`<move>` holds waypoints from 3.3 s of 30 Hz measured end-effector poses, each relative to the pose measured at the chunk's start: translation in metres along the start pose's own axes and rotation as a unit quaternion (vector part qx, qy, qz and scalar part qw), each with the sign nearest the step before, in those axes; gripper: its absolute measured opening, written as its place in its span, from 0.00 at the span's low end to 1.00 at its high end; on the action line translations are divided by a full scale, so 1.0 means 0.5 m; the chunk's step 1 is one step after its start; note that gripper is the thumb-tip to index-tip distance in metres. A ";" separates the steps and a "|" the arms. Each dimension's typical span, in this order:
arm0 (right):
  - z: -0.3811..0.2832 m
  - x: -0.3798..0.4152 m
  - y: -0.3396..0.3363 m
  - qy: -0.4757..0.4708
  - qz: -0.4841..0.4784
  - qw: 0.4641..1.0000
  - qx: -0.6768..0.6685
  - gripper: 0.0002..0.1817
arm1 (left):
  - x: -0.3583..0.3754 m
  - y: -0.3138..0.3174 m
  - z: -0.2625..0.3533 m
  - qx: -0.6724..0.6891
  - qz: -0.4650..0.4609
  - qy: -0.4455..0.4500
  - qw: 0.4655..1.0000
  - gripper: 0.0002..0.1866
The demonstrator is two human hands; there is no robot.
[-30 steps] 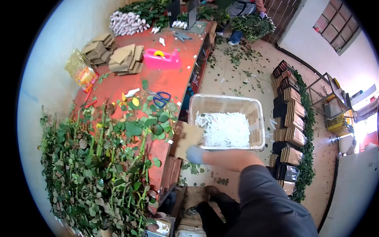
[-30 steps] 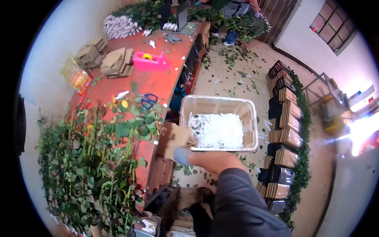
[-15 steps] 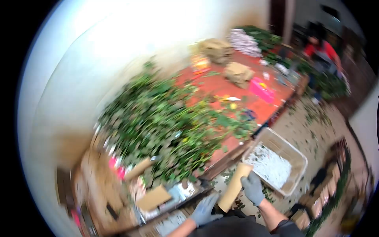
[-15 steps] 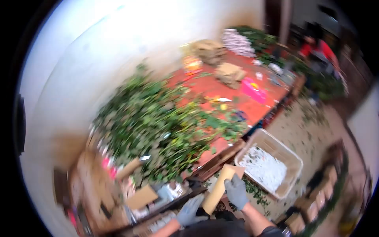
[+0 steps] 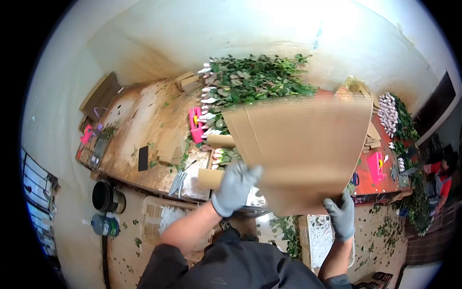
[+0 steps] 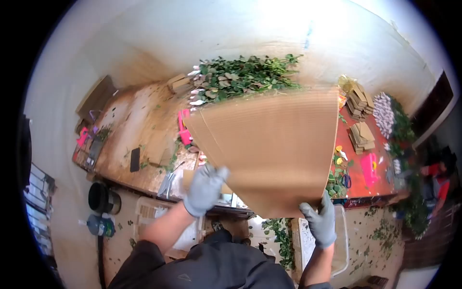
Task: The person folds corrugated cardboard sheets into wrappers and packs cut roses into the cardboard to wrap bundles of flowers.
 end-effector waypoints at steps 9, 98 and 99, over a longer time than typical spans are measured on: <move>-0.242 -0.220 0.244 -0.167 0.021 0.979 -0.113 0.13 | -0.150 -0.171 0.248 0.052 0.050 0.170 0.983 0.08; 0.237 0.233 -0.317 0.078 0.588 0.798 0.101 0.19 | -0.362 -0.501 -0.330 -0.573 -0.145 0.100 0.800 0.15; 0.262 0.283 -0.337 0.101 0.589 0.784 0.167 0.21 | -0.365 -0.507 -0.339 -0.573 -0.144 0.101 0.800 0.16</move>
Point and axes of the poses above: each hand's wrist, its own x-axis away from the middle knuckle, its own y-axis out of the palm, z = x × y, the point moved 6 cm from there along -x, towards the middle knuckle, and after that the axes turned 4 degrees about z, right-handed, at the moved point
